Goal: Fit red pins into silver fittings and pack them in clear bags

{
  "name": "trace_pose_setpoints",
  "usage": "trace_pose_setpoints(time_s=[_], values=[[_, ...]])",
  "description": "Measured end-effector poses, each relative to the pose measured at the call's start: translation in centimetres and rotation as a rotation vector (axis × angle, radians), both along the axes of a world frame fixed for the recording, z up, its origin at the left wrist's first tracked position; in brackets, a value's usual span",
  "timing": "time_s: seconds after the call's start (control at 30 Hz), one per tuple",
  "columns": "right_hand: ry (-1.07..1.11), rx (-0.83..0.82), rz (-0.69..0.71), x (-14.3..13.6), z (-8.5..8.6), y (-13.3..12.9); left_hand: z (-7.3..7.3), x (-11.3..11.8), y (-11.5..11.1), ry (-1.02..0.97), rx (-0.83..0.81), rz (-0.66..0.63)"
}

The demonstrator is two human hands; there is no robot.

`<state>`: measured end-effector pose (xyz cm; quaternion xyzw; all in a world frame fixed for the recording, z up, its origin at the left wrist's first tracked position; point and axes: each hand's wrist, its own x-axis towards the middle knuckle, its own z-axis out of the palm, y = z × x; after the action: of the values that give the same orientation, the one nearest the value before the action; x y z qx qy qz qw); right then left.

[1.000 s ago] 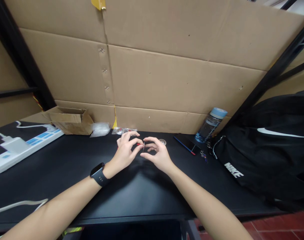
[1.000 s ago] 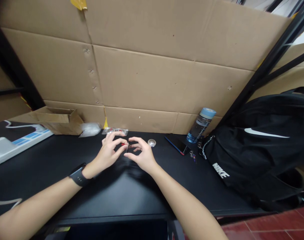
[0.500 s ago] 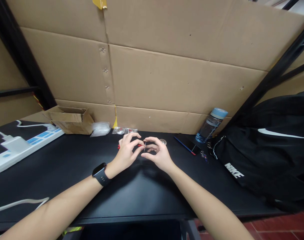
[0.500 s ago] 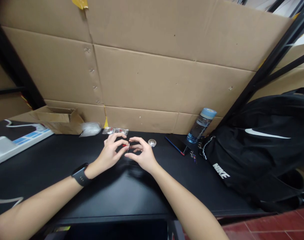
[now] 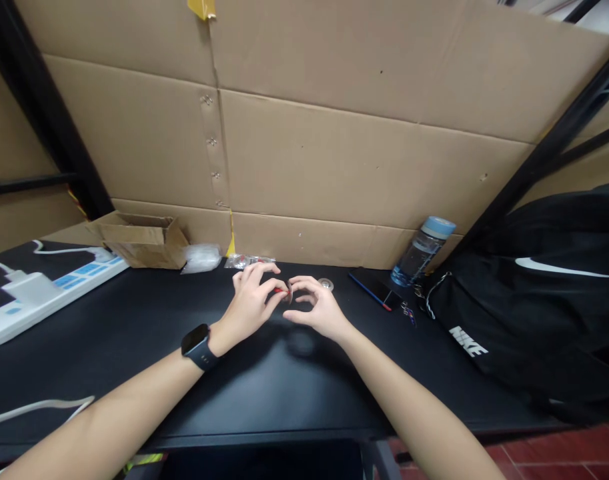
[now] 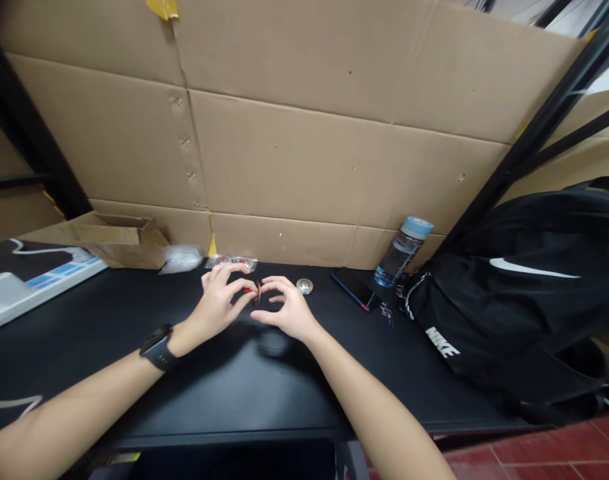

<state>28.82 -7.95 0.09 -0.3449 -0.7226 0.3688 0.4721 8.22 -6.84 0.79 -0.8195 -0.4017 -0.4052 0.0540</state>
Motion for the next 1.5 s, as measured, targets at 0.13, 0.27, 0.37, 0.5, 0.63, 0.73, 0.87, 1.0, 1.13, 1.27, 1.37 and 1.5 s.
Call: trace_pose_setpoints(time_s=[0.13, 0.27, 0.37, 0.5, 0.63, 0.73, 0.87, 1.0, 1.13, 1.27, 1.37, 1.5], values=[[-0.062, 0.028, -0.02, 0.4, 0.2, 0.2, -0.1, 0.0, 0.0, 0.01, 0.01, -0.008], [-0.074, 0.013, -0.047, 0.2, 0.2, 0.4, -0.1, 0.0, -0.1, 0.019, -0.006, -0.032], [-0.14, 0.048, -0.066, 0.1, 0.3, 0.2, 0.2, 0.0, -0.2, 0.023, -0.079, -0.088], [-0.276, 0.191, -0.144, 0.2, 0.5, -0.2, 0.5, -0.3, 0.1, -0.021, -0.215, -0.126], [-0.379, 0.326, -0.178, 0.3, 0.6, -0.4, 0.0, -0.5, 0.4, 0.086, -0.252, -0.14], [-0.413, 0.365, -0.203, 0.5, 0.8, -0.3, -0.4, -0.7, 0.7, 0.19, -0.287, -0.163], [-0.47, 0.391, -0.223, 1.3, 1.1, -0.1, -0.3, -1.5, 1.7, 0.249, -0.318, -0.182], [-0.593, 0.362, -0.158, 2.4, 1.1, 0.3, 0.0, -4.0, 3.9, 0.152, -0.259, -0.028], [-0.674, 0.321, -0.076, 3.3, 0.6, 0.8, -0.3, -7.0, 6.0, 0.243, -0.239, 0.033], [-0.709, 0.261, -0.012, 4.3, 0.5, 1.5, -0.6, -8.2, 6.6, 0.354, -0.33, -0.029], [-0.726, 0.244, -0.139, 5.2, 0.4, 2.2, -0.8, -8.0, 6.4, 0.393, -0.352, -0.055], [-0.804, 0.199, -0.405, 6.7, -0.2, 3.3, -1.1, -7.5, 6.1, 0.402, -0.303, -0.055]])
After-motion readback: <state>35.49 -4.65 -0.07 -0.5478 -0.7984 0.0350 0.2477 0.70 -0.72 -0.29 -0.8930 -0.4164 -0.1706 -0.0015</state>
